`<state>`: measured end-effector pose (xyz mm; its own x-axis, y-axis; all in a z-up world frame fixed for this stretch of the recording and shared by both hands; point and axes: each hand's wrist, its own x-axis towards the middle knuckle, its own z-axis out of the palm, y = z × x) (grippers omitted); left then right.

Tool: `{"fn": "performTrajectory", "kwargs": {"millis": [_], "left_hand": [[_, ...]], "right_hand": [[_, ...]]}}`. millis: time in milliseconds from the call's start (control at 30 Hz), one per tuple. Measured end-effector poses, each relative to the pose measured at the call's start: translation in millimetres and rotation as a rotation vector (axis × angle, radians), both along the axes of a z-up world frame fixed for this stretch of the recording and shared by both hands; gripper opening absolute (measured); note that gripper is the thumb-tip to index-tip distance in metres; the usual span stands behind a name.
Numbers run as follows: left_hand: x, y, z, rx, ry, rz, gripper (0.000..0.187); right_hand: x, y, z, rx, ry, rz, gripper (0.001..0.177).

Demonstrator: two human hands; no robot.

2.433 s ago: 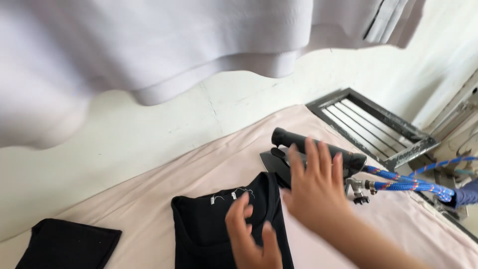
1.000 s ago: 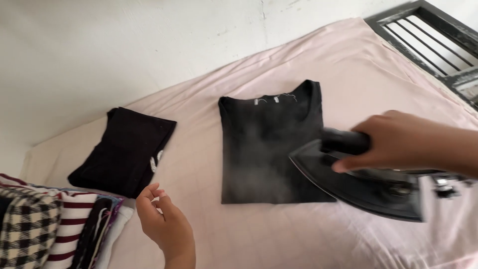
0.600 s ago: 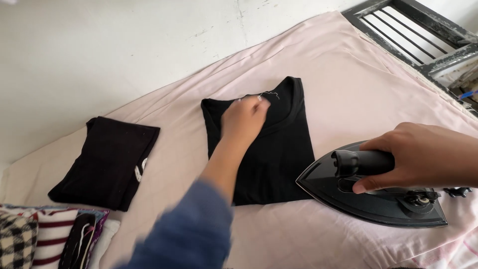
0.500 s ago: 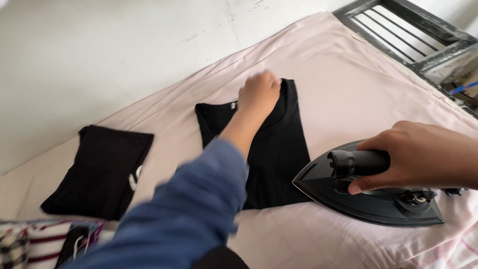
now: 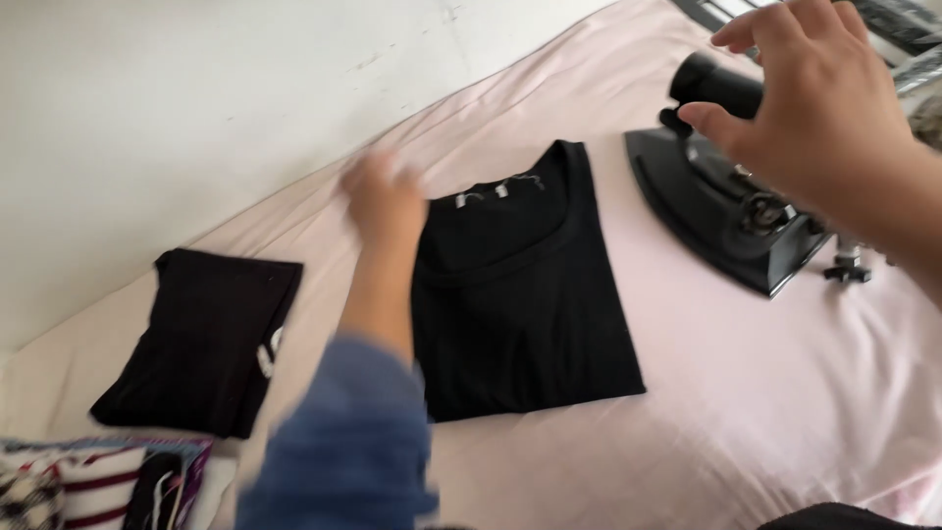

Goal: Ironing and folding black clothes on a padded surface.

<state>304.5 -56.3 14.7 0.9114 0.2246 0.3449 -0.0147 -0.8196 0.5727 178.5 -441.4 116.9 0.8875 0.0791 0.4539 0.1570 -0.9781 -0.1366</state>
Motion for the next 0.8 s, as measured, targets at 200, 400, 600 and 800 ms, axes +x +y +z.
{"fn": "performTrajectory", "kwargs": {"millis": [200, 400, 600, 800], "left_hand": [[-179, 12, 11, 0.156, 0.695, 0.33, 0.069], [-224, -28, 58, -0.179, 0.704, 0.235, 0.058], [-219, -38, 96, -0.921, 0.463, 0.206, 0.038], [-248, -12, 88, -1.666, 0.364, -0.099, 0.021]], "right_hand": [[-88, 74, -56, 0.347, 1.056, 0.048, 0.038], [-141, 121, -58, 0.815, 1.526, 0.024, 0.044], [-164, 197, 6, 2.135, 1.447, -0.424, 0.06], [-137, 186, -43, 2.513, 0.91, -0.403, 0.045]]}}
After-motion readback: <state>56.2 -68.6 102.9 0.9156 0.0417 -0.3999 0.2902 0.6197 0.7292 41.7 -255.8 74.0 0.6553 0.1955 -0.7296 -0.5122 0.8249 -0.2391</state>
